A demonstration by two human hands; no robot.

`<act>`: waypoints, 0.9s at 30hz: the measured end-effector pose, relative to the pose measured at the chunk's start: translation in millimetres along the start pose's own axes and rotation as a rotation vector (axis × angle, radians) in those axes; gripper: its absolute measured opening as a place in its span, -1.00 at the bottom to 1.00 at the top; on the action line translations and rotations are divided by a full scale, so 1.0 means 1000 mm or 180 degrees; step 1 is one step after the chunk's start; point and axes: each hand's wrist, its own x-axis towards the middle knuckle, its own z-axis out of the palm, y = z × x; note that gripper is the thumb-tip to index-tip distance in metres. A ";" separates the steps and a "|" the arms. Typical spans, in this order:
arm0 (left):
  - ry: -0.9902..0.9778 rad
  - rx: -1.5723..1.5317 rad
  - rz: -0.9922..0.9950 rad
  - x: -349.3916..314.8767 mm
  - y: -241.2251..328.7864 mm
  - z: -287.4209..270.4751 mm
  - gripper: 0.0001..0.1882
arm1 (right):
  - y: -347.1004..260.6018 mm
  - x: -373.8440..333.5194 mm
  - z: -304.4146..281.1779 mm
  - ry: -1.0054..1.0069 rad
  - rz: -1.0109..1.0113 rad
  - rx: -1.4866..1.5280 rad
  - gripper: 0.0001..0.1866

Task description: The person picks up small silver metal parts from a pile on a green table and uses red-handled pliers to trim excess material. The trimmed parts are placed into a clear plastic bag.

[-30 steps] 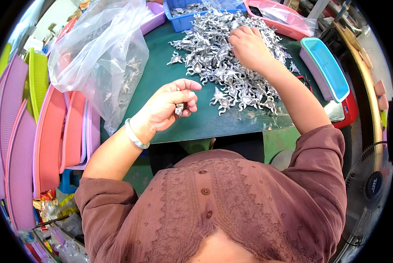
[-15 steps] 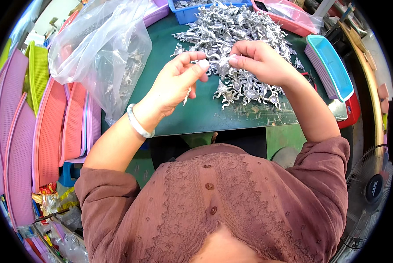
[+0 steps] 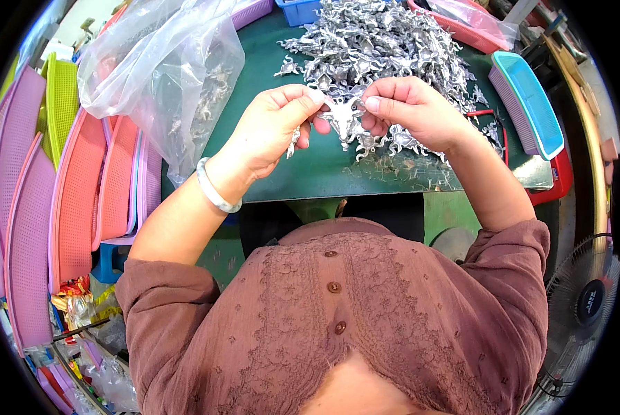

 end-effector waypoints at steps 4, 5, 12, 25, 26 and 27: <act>-0.0024 -0.0018 -0.0044 0.002 -0.001 -0.002 -0.78 | 0.009 0.003 0.002 0.0038 0.0062 0.0472 -0.79; -0.0022 -0.0036 -0.0071 0.002 -0.002 -0.002 -0.78 | 0.014 0.004 0.002 -0.0011 0.0053 0.0707 -0.79; -0.0030 -0.0195 -0.0233 0.004 -0.002 -0.002 -0.78 | 0.022 0.006 0.004 0.0057 0.0125 0.1075 -0.82; -0.0040 -0.0341 -0.0370 0.006 -0.004 -0.003 -0.78 | 0.023 0.006 0.005 0.0185 0.0036 0.1206 -0.81; -0.0044 -0.0352 -0.0362 0.006 -0.004 -0.003 -0.78 | 0.023 0.006 0.005 0.0176 0.0009 0.1189 -0.81; -0.0049 -0.0363 -0.0355 0.006 -0.004 -0.003 -0.78 | 0.023 0.006 0.005 0.0194 -0.0003 0.1169 -0.80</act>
